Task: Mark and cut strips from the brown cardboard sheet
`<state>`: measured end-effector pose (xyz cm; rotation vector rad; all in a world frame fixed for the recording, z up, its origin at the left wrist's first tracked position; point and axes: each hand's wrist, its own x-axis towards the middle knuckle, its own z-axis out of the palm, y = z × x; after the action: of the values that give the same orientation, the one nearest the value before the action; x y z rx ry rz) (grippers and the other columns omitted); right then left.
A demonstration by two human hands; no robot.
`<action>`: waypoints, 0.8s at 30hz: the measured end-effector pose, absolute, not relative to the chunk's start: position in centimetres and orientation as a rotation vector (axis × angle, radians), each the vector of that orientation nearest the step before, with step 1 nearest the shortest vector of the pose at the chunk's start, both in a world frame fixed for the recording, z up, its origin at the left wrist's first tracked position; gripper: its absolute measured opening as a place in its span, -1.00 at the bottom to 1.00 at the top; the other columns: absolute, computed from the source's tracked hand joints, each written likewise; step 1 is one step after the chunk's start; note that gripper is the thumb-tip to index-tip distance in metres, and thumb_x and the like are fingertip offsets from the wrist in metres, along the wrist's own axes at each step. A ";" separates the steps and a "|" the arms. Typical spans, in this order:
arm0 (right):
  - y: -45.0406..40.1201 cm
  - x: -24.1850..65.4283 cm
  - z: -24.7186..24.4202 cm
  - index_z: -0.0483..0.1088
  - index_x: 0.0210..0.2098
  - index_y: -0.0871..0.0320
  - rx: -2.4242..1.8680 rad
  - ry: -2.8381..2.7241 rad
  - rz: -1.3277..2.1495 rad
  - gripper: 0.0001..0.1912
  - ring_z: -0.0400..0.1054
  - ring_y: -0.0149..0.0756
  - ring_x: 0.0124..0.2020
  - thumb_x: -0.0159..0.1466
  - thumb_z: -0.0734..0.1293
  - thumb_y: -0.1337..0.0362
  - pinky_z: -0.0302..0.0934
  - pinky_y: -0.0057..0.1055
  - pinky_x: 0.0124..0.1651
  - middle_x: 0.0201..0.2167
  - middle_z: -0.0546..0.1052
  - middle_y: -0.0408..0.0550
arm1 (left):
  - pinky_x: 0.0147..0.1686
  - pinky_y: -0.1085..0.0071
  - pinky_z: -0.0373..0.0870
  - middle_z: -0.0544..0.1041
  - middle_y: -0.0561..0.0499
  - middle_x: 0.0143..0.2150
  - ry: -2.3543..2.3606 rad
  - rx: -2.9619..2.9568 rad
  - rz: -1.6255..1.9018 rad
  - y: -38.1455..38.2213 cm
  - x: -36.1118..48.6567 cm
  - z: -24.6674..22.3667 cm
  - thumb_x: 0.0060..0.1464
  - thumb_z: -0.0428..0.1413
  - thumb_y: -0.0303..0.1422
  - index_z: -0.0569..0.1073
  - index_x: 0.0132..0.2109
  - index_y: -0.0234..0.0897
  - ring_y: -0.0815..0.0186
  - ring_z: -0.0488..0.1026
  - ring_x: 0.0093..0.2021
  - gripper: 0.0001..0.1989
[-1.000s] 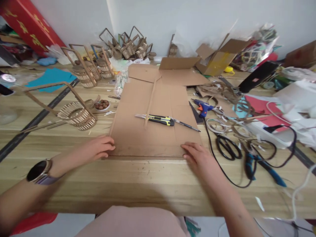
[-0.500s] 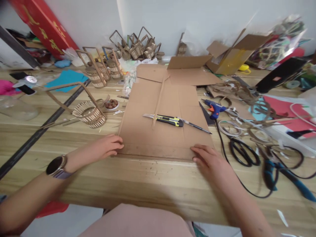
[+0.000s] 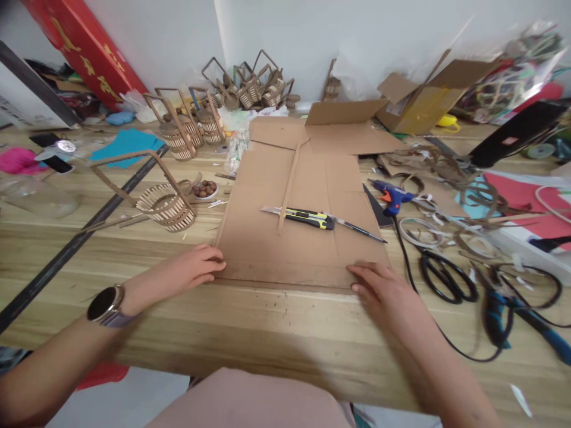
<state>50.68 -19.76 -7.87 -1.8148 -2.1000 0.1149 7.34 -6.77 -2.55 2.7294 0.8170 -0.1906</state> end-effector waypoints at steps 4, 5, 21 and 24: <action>-19.7 50.6 -7.9 0.54 0.00 0.10 -1.810 -2.101 0.118 -0.57 0.51 -0.02 0.00 0.38 0.17 0.02 0.42 -0.11 0.06 -0.04 0.59 0.12 | 0.07 0.27 0.36 0.47 -0.08 0.06 0.821 2.733 -0.186 -6.9 7.3 -2.5 0.28 0.10 -0.52 0.54 0.04 -0.29 0.16 0.40 0.04 -0.76; -19.6 50.6 -7.9 0.54 0.00 0.09 -1.809 -2.100 0.119 -0.57 0.51 -0.02 0.00 0.38 0.17 0.02 0.43 -0.11 0.06 -0.04 0.59 0.12 | 0.06 0.27 0.36 0.47 -0.08 0.05 0.820 2.733 -0.186 -6.9 7.3 -2.6 0.28 0.10 -0.52 0.54 0.04 -0.29 0.16 0.40 0.04 -0.76; -19.5 50.9 -8.2 0.55 -0.01 0.09 -1.819 -2.093 0.117 -0.57 0.51 0.02 -0.04 0.37 0.18 0.03 0.44 -0.06 0.00 -0.04 0.59 0.14 | -0.22 0.42 0.30 0.47 -0.03 -0.09 0.819 2.702 -0.415 -6.0 9.5 -0.9 0.29 0.01 -0.56 0.51 -0.22 -0.32 0.32 0.43 -0.23 -0.80; -19.5 50.7 -7.7 0.55 -0.02 0.10 -1.834 -2.086 0.144 -0.58 0.51 0.01 -0.02 0.36 0.19 0.04 0.43 -0.05 0.04 -0.04 0.59 0.14 | -0.28 0.41 0.28 0.49 -0.02 -0.07 0.762 2.681 -0.516 -5.4 11.2 -0.4 0.23 0.11 -0.56 0.51 -0.13 -0.30 0.30 0.47 -0.22 -0.86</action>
<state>50.66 -19.45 -7.75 -1.8341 -2.0862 0.1442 11.18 -5.43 -0.37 2.6808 0.7625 -0.5163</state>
